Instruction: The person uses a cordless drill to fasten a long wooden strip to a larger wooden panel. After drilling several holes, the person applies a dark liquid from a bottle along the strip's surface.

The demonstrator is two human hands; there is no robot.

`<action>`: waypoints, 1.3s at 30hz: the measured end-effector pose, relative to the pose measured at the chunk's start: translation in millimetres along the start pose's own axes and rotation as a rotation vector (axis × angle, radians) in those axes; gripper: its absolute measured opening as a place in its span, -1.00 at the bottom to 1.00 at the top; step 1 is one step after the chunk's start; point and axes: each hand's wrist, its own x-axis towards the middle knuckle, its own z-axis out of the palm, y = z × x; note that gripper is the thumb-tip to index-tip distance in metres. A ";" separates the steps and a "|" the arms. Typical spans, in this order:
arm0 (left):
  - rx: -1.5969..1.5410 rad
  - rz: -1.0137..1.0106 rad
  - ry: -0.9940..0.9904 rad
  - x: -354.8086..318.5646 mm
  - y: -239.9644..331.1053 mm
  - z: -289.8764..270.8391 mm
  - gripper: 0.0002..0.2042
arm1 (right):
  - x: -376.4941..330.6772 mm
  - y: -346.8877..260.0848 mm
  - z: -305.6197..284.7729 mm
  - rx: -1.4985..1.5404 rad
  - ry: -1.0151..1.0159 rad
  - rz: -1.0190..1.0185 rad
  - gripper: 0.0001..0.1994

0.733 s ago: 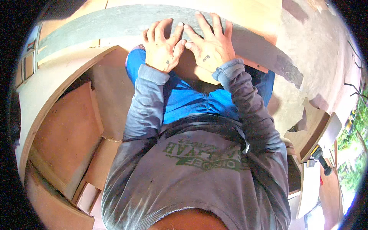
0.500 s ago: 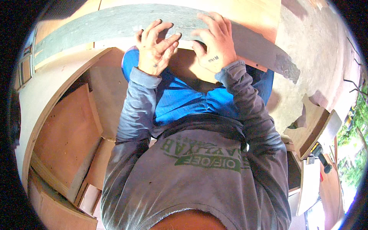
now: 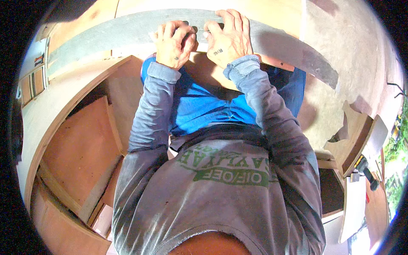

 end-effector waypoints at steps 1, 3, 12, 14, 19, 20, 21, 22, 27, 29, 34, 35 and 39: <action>-0.004 0.007 -0.020 -1.1 -0.2 -1.1 -0.80 | 0.5 0.3 -1.5 -0.012 -0.032 0.005 -0.82; -0.024 0.015 -0.038 -4.5 -3.2 -1.3 -0.74 | -0.2 2.4 -3.3 -0.017 -0.084 -0.002 -0.79; 0.047 -0.015 -0.069 9.8 29.5 -2.2 -0.69 | -6.8 9.8 0.5 0.327 0.204 0.246 -0.50; 0.039 0.072 -0.100 15.2 26.9 2.6 -0.78 | -9.2 15.2 -0.6 0.386 0.281 0.315 -0.51; 0.118 0.208 -0.139 26.8 26.6 6.3 -0.91 | -8.3 13.6 -5.4 0.367 0.305 0.332 -0.55; 0.080 0.203 -0.143 28.8 25.3 6.3 -0.93 | -9.2 14.3 -7.6 0.376 0.302 0.345 -0.55; 0.042 0.201 -0.151 30.5 23.9 4.5 -0.95 | -11.0 14.1 -7.2 0.387 0.300 0.363 -0.55; 0.003 0.198 -0.160 32.5 22.0 2.5 -0.97 | -10.6 14.1 -6.2 0.398 0.312 0.368 -0.54; 0.210 0.191 -0.599 76.1 25.3 -2.7 -0.91 | -10.2 16.5 -6.9 0.412 0.318 0.360 -0.54; 0.275 0.211 -0.768 98.4 37.8 -7.6 -0.88 | -9.3 16.4 -8.0 0.444 0.322 0.374 -0.53; 0.337 0.355 -0.904 111.2 38.8 -1.4 -0.82 | -12.7 17.6 0.6 0.516 0.361 0.412 -0.50; 0.335 0.377 -0.918 112.2 35.6 1.9 -0.82 | -13.0 17.4 2.0 0.546 0.363 0.423 -0.50; 0.376 0.391 -0.982 110.5 31.9 9.4 -0.75 | -12.1 16.7 -1.4 0.575 0.370 0.450 -0.50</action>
